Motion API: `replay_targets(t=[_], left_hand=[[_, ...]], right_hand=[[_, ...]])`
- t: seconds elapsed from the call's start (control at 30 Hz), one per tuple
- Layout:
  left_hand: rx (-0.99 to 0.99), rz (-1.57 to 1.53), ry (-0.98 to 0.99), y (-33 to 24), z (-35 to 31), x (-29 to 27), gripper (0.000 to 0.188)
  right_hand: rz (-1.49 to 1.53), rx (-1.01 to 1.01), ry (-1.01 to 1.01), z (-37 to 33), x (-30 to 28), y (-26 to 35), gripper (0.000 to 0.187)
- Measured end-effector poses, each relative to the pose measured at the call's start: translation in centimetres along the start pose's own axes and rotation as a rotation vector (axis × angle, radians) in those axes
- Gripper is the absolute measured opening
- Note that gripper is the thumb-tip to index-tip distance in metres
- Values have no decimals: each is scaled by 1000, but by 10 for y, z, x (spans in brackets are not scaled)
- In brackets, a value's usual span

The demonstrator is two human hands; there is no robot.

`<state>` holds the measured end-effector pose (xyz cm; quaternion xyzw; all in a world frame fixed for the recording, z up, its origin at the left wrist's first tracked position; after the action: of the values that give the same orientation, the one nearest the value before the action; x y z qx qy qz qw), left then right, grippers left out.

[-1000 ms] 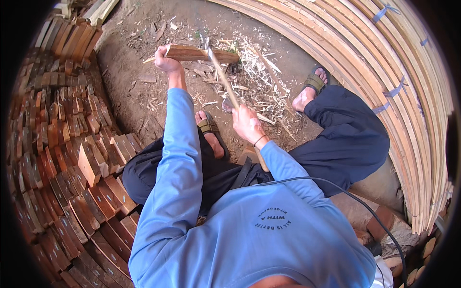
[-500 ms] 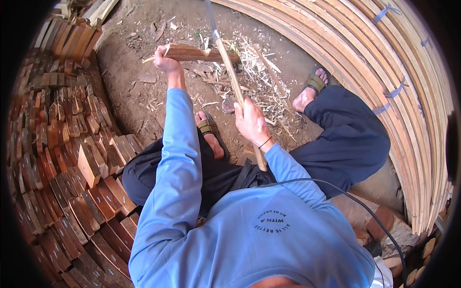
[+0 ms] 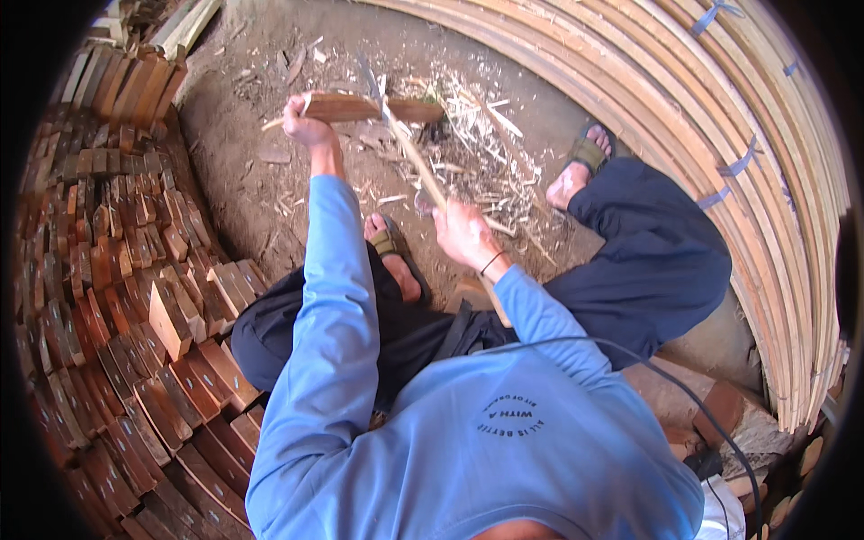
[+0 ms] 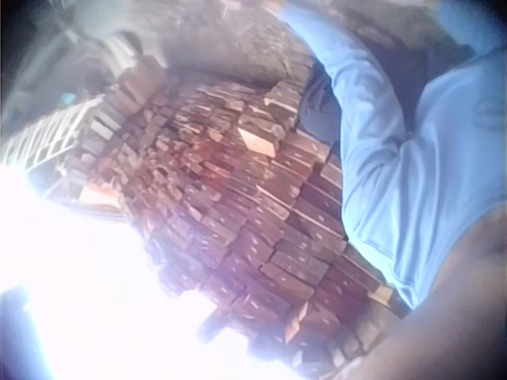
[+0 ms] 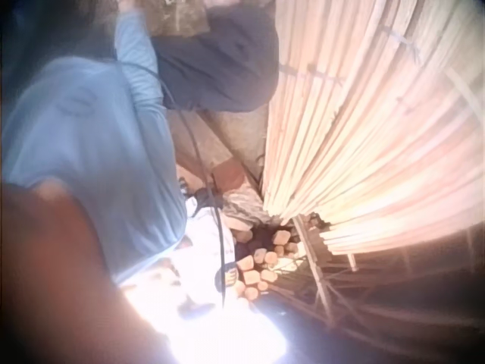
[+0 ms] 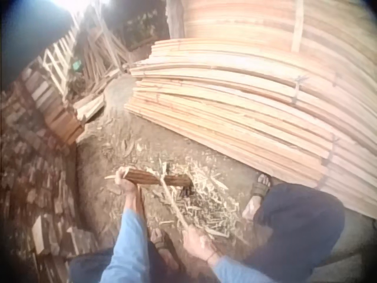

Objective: The person shapes a piece of wood by hitting it repeatedly with an axe while sitting on the ground next to stacks of lumber.

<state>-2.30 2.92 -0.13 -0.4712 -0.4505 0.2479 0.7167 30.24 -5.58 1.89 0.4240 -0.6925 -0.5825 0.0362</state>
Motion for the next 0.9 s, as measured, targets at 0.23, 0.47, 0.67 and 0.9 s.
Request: replay_targets(t=[0.23, 0.47, 0.67, 0.9], left_hand=[[-6, 28, 2, -3, -4, 12, 14], [2, 20, 15, -3, -9, 14, 13], [-39, -17, 6, -4, -12, 1, 16], [-12, -47, 17, -1, -5, 5, 18]], right_hand=[[-28, 53, 26, 2, 16, -14, 25], [108, 1, -117, 3, -10, 21, 26], [-1, -70, -120, 9, -14, 13, 29], [-39, 47, 73, 3, -1, -4, 29]])
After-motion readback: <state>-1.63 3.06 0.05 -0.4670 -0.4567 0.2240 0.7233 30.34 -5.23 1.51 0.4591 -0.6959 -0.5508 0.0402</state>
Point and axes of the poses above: each hand's wrist, its own z-axis towards the middle knuckle, its own x-axis out of the palm, y = z × x, the point moved 2 cm from there along z, towards the middle knuckle, and after that the axes turned 7 degrees about z, right-handed, at the moved point
